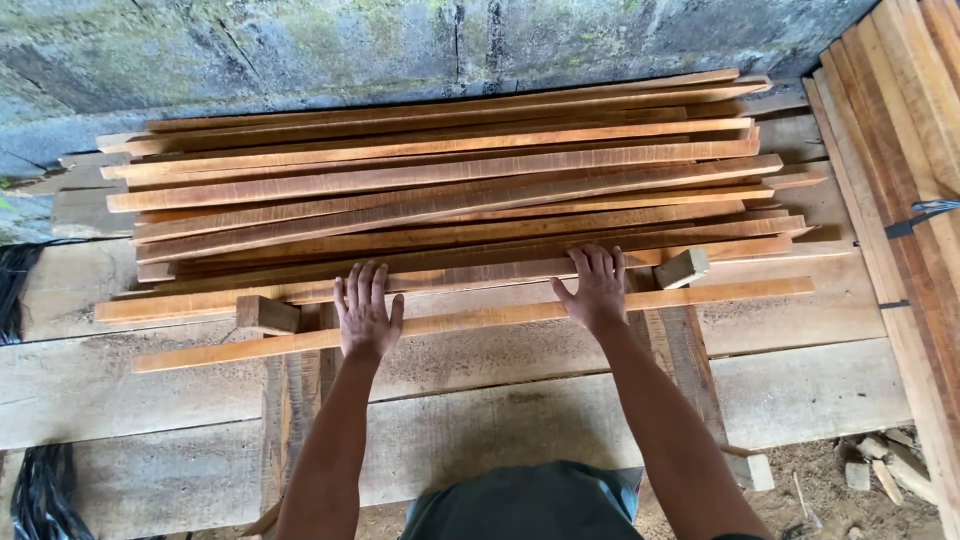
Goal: The recorder bundles several thin wooden slats together using black plastic ties.
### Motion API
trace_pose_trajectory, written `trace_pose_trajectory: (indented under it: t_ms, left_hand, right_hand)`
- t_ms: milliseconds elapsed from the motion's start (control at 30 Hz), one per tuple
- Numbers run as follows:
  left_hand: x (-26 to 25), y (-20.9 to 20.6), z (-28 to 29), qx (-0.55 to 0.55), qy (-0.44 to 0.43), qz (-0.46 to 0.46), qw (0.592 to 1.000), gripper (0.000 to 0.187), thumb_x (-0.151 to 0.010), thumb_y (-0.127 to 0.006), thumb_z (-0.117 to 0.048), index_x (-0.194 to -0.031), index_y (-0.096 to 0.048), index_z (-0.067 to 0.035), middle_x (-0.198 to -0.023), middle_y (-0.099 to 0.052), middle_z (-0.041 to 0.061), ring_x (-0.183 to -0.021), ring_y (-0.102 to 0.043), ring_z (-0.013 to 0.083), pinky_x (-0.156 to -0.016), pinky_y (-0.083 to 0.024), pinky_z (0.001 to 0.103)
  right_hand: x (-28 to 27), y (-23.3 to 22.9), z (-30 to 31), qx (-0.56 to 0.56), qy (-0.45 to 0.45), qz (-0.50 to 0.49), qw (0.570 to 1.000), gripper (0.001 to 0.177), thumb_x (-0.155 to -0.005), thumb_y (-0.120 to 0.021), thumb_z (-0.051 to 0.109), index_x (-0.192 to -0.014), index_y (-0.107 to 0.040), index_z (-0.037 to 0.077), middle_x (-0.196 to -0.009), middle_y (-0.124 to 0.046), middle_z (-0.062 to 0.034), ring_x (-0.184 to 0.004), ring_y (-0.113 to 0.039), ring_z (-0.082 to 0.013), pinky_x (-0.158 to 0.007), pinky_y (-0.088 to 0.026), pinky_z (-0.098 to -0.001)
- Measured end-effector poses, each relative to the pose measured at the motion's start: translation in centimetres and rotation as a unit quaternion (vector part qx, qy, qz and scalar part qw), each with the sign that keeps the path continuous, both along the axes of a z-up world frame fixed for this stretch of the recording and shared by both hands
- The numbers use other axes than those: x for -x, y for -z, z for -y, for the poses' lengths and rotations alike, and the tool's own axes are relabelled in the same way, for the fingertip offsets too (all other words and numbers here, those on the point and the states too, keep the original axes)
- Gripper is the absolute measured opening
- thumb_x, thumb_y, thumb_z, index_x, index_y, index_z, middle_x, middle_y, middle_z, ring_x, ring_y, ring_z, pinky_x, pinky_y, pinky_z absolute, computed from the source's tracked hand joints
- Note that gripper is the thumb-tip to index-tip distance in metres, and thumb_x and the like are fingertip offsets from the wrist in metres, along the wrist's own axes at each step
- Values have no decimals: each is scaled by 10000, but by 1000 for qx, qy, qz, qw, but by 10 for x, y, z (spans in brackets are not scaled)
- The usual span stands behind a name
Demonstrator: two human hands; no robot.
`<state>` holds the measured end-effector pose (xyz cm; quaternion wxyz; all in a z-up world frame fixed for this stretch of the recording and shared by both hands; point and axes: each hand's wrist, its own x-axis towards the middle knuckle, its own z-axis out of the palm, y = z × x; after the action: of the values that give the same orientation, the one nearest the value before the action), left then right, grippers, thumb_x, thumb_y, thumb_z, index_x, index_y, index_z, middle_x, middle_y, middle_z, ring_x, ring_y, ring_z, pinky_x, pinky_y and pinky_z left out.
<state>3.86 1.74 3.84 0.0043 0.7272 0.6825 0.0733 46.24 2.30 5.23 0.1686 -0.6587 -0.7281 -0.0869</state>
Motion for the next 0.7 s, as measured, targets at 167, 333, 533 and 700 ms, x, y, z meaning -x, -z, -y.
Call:
trace_pose_trajectory:
  t_ms: [167,333,533,700]
  left_hand:
    - [2,2,0,-31,8,8,999,648,-993,-436,-476,-1578,-329,-221,-1594,-362,60,-1554,-243,243,-1285,-62,515]
    - [0,6,-1,-68,12,35,997,606,-993,-443,-431,-1556,-367,-219,-1555,-400,55,-1530,-285,237,-1280,-89,510]
    - [3,11,-1,-79,15,38,996,602,-996,-463,-436,-1552,-367,-226,-1560,-395,44,-1530,-285,235,-1278,-97,515]
    - [1,4,0,-56,9,31,998,616,-982,-477,-445,-1548,-368,-229,-1554,-396,40,-1534,-277,226,-1284,-87,508]
  right_hand:
    - [3,-4,1,0,2,2,1000,646,-791,-754,553,-1320,-616,208,-1266,-614,-81,-1319,-557,-271,-1265,-246,-531]
    - [2,-5,1,-1,-3,1,1000,629,-799,-760,524,-1316,-612,199,-1272,-612,-90,-1320,-557,-278,-1264,-247,-528]
    - [3,-4,1,16,2,-5,1000,632,-803,-757,536,-1315,-618,193,-1279,-613,-90,-1332,-544,-276,-1277,-228,-522]
    - [2,-2,1,14,5,-14,1000,621,-787,-772,501,-1312,-611,211,-1277,-611,-75,-1322,-548,-267,-1275,-226,-519]
